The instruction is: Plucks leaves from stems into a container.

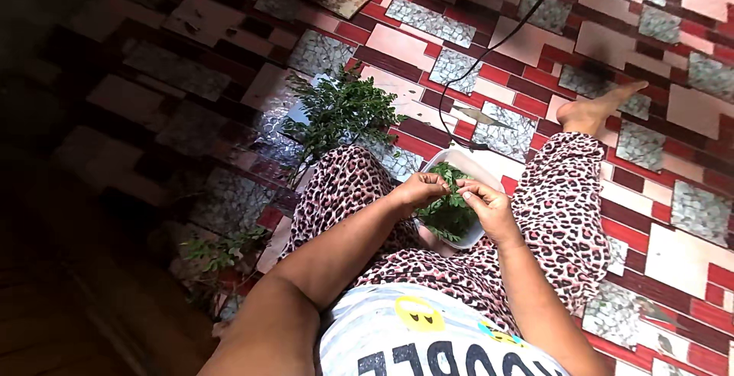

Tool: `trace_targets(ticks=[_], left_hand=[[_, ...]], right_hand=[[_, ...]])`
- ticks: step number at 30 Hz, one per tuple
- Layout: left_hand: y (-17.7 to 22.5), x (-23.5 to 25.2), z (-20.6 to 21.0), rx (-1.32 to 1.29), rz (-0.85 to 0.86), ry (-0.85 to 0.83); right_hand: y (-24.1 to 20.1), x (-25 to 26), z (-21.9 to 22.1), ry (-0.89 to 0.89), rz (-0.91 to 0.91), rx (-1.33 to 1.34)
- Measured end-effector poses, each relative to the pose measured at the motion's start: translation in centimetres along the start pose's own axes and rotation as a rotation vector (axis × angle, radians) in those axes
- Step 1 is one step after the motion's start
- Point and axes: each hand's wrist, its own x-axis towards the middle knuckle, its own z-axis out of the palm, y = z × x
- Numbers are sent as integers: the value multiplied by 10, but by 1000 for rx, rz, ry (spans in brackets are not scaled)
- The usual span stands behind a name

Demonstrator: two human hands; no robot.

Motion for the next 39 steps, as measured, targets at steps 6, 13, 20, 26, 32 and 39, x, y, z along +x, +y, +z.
trace_targets(ticks=[6, 13, 20, 26, 32, 39], left_hand=[[0, 0, 3, 17, -1, 17], [-2, 1, 3, -10, 4, 43], [1, -2, 3, 19, 19, 78], [0, -3, 2, 52, 29, 73], [-1, -2, 2, 80, 19, 56], [-1, -2, 3, 83, 28, 52]], right_hand=[[1, -1, 10, 105, 0, -6], [10, -3, 19, 224, -72, 47], [4, -5, 16, 256, -154, -84], [-3, -7, 11, 179, -53, -163], [1, -4, 13, 167, 31, -115], [2, -4, 19, 173, 15, -57]])
